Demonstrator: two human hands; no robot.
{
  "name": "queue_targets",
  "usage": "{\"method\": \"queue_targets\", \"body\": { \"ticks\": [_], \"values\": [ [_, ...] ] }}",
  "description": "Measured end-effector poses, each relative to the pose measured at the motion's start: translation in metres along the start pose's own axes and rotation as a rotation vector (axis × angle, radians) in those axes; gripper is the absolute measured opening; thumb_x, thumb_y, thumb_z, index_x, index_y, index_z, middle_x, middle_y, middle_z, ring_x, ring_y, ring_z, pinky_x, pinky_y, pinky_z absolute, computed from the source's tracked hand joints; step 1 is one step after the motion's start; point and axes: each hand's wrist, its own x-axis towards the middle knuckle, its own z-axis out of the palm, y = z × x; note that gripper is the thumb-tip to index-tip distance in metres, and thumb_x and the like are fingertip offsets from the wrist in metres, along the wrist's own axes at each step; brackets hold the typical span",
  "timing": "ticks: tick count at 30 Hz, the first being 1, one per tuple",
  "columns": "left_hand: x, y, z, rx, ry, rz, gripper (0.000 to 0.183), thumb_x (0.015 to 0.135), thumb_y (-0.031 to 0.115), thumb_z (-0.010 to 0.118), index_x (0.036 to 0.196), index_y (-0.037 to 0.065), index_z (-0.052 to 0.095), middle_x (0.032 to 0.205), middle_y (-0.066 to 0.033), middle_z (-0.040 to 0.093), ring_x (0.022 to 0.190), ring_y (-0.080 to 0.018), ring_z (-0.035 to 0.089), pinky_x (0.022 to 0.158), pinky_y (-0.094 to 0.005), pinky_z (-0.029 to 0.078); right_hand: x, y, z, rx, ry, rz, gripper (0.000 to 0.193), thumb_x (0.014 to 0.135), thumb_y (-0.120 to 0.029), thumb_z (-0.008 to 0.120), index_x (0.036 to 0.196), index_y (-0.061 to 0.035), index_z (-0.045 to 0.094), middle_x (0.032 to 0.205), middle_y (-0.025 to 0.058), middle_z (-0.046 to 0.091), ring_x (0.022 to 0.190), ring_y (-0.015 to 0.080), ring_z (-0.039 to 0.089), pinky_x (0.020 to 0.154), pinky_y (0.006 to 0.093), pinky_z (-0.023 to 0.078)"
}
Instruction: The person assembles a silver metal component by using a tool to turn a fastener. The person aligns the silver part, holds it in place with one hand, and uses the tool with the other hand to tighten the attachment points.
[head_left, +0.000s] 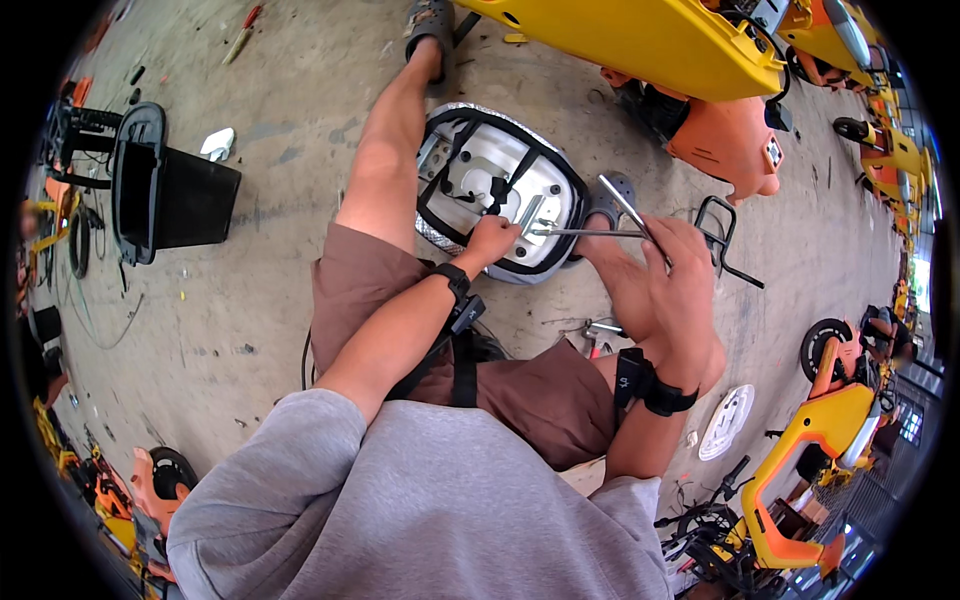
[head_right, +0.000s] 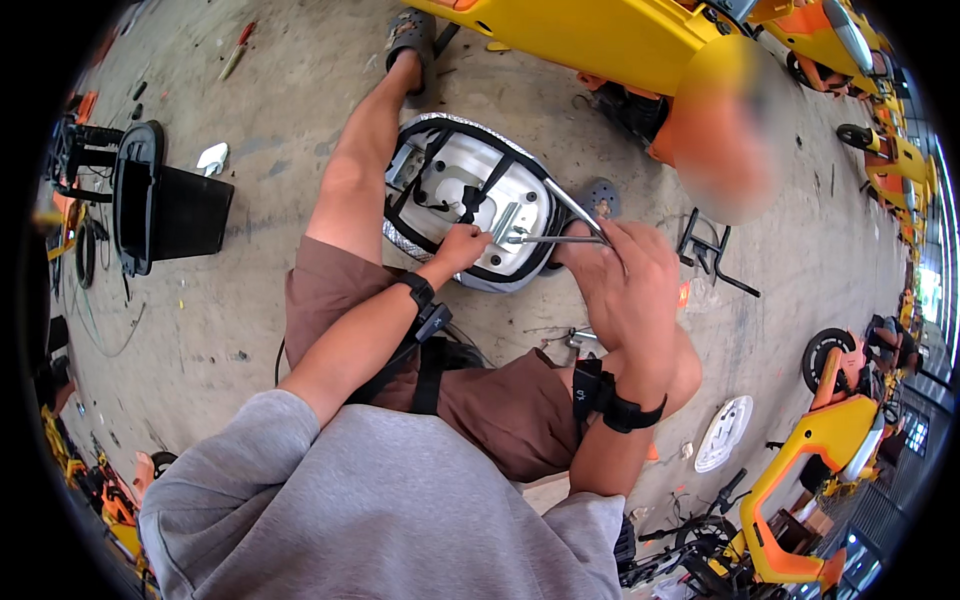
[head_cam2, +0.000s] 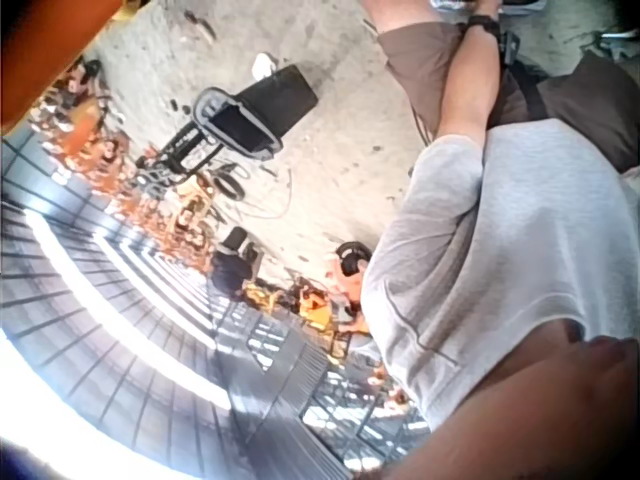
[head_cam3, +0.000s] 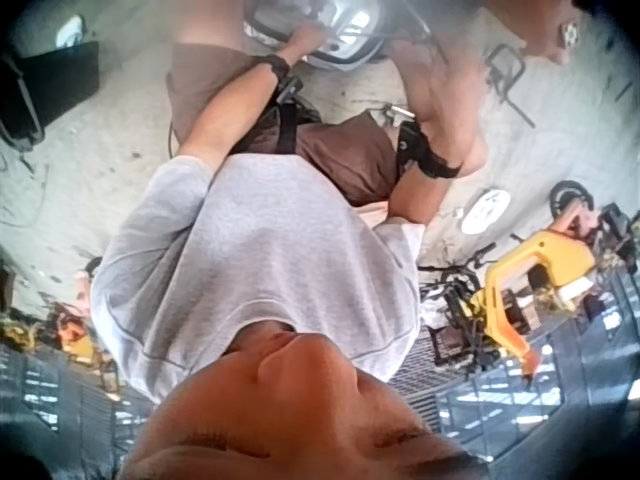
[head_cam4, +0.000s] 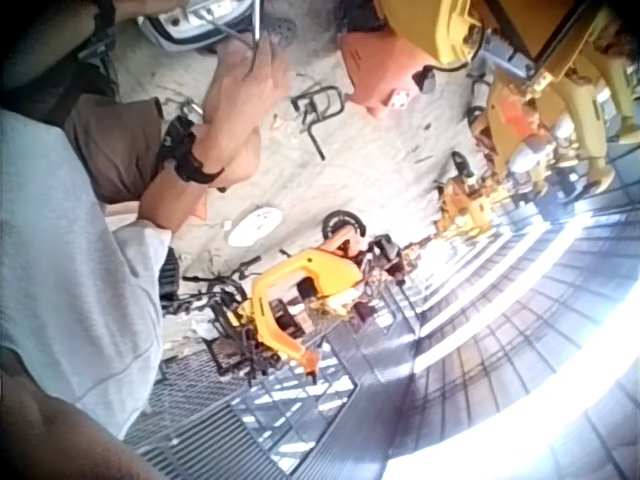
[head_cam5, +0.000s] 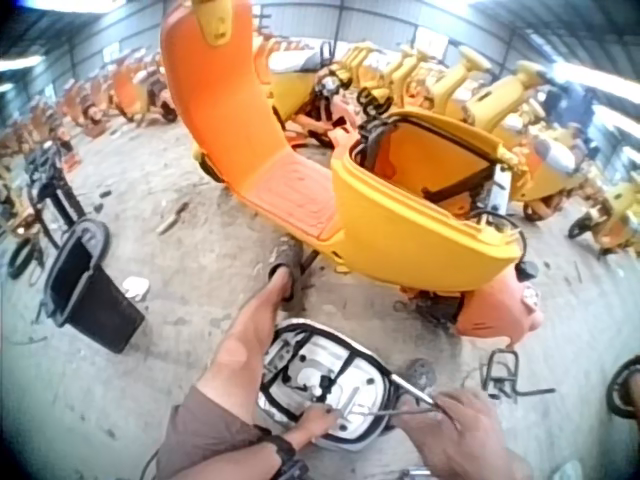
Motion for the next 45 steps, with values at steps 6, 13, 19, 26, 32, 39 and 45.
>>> {"method": "queue_targets", "body": {
  "ticks": [6, 13, 19, 26, 32, 39, 45],
  "values": [
    [-0.004, 0.001, 0.002, -0.007, -0.002, -0.001, 0.035, 0.079, 0.030, 0.064, 0.080, -0.005, 0.069, 0.072, -0.0239, 0.065, 0.072, -0.0373, 0.065, 0.071, -0.0419, 0.050, 0.005, -0.027, -0.007, -0.049, -0.133, 0.487, 0.030, 0.084, -0.018, 0.067, 0.111, -0.0072, 0.070, 0.098, 0.0169, 0.067, 0.085, 0.0305, 0.063, 0.073, 0.0386, 0.050],
    [0.001, -0.004, 0.001, -0.050, 0.004, 0.060, 0.033, 0.086, 0.026, 0.063, 0.070, -0.003, 0.060, 0.055, -0.0045, 0.053, 0.043, -0.0123, 0.048, 0.043, -0.0316, 0.038, 0.004, -0.026, 0.006, 0.253, -0.041, 0.154, 0.024, 0.089, -0.015, 0.063, 0.110, -0.0056, 0.070, 0.099, 0.0171, 0.068, 0.082, 0.0321, 0.065, 0.072, 0.0374, 0.051],
    [0.002, -0.006, 0.001, 0.001, -0.020, 0.021, 0.038, 0.080, 0.030, 0.063, 0.077, -0.007, 0.067, 0.069, -0.0235, 0.064, 0.065, -0.0346, 0.063, 0.067, -0.0417, 0.048, 0.006, -0.037, -0.001, 0.443, -0.167, 0.194, 0.032, 0.090, -0.006, 0.059, 0.122, -0.0059, 0.062, 0.100, 0.0155, 0.068, 0.089, 0.0344, 0.064, 0.078, 0.0393, 0.050],
    [0.001, -0.006, 0.002, -0.086, -0.031, 0.036, 0.032, 0.088, 0.025, 0.062, 0.069, -0.001, 0.057, 0.056, -0.0031, 0.052, 0.042, -0.0113, 0.045, 0.040, -0.0299, 0.035, 0.001, -0.022, -0.001, 0.196, -0.098, 0.063, 0.041, 0.086, -0.003, 0.059, 0.127, -0.0087, 0.060, 0.106, 0.0136, 0.068, 0.101, 0.0325, 0.060, 0.090, 0.0406, 0.045],
    [0.000, -0.003, 0.001, -0.076, -0.033, 0.004, 0.033, 0.088, 0.025, 0.063, 0.069, 0.000, 0.056, 0.057, -0.0032, 0.052, 0.043, -0.0115, 0.045, 0.040, -0.0304, 0.036, 0.005, -0.020, -0.002, -0.104, 0.087, -0.021, 0.025, 0.086, -0.006, 0.060, 0.108, -0.0086, 0.072, 0.096, 0.0114, 0.066, 0.089, 0.0320, 0.058, 0.086, 0.0399, 0.044],
    [0.001, -0.004, 0.002, -0.017, -0.006, -0.002, 0.037, 0.080, 0.030, 0.064, 0.075, -0.007, 0.066, 0.065, -0.0217, 0.063, 0.063, -0.0328, 0.063, 0.064, -0.0413, 0.048, 0.002, -0.012, -0.005, 0.181, -0.041, 0.367, 0.023, 0.087, -0.009, 0.065, 0.108, -0.0065, 0.071, 0.085, 0.0119, 0.066, 0.068, 0.0200, 0.058, 0.065, 0.0300, 0.046],
    [0.001, -0.007, 0.001, -0.019, -0.011, -0.007, 0.038, 0.081, 0.030, 0.064, 0.075, -0.007, 0.065, 0.065, -0.0213, 0.063, 0.062, -0.0322, 0.062, 0.064, -0.0416, 0.047, 0.009, -0.032, -0.014, 0.320, -0.148, 0.463, 0.020, 0.087, -0.013, 0.063, 0.099, 0.0014, 0.068, 0.091, 0.0174, 0.068, 0.082, 0.0306, 0.065, 0.070, 0.0365, 0.050]
  ]
}}
